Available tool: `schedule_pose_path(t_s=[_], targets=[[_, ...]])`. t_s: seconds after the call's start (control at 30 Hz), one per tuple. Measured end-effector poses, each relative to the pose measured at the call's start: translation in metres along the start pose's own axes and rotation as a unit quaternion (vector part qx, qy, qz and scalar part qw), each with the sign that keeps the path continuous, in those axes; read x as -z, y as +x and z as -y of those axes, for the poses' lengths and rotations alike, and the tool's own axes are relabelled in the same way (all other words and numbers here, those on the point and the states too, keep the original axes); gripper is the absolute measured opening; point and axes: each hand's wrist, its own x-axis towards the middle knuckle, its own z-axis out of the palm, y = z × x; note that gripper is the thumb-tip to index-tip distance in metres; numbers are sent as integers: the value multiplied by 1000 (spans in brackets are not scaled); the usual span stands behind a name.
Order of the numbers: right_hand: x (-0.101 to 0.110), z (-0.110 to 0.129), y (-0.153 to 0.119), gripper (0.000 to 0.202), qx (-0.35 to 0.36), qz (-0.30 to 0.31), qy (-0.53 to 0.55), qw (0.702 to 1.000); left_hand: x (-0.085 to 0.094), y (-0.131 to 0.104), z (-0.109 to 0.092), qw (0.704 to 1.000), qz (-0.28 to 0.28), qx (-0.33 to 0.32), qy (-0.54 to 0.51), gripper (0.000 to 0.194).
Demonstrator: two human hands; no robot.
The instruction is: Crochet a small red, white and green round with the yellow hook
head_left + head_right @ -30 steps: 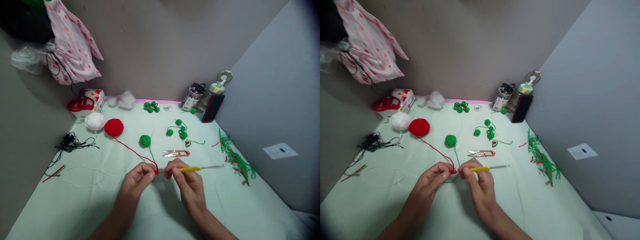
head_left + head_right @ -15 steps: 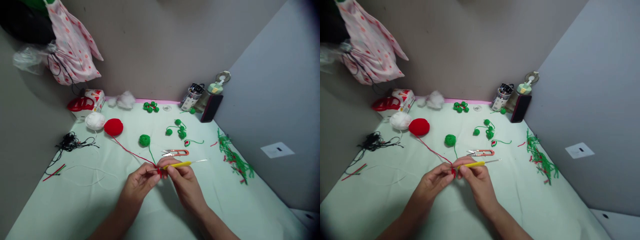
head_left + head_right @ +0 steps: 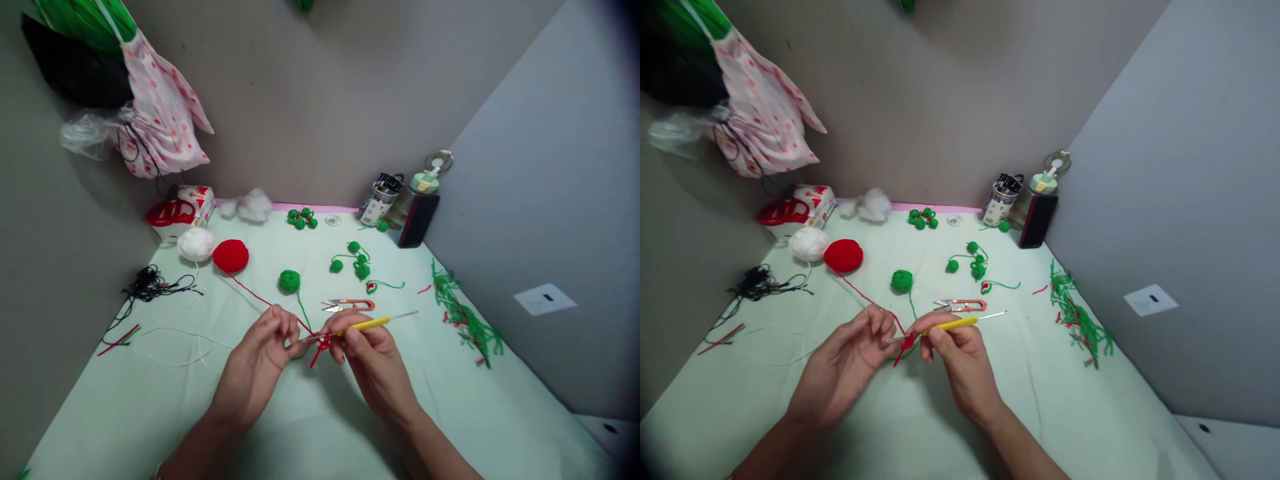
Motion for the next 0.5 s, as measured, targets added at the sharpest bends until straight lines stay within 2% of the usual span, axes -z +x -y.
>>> schedule_pose_path(t_s=[0.07,0.13,0.17,0.23,0.27,0.33,0.37,0.4,0.43,0.5], targets=[[0,1,-2,22,11,28,-11,999,-8,-1,-4,998,-34,-17,-50,28],[-1,3,-4,23,14,62,-29,998,-14,-3,-6,996,-55,-44,-60,45],[-1,4,-5,23,17,75,-35,996,-15,-5,-7,996,-53,-63,-37,55],[-2,7,-7,20,28,87,-35,995,-14,-8,-7,987,-29,-134,84,70],[-2,8,-8,19,37,85,-33,995,-12,-10,-7,967,-14,-183,175,74],[-3,13,-8,17,60,69,-39,995,-8,-13,-6,891,9,-277,359,73],[-3,16,-9,16,72,59,-48,994,-6,-14,-4,851,16,-307,426,70],[-4,18,-9,16,86,52,-62,993,-4,-14,-3,824,20,-319,468,67],[-5,21,-9,17,101,46,-79,991,-2,-15,-2,817,25,-315,482,64],[-7,26,-9,18,127,39,-114,984,-1,-15,0,847,39,-263,461,62]])
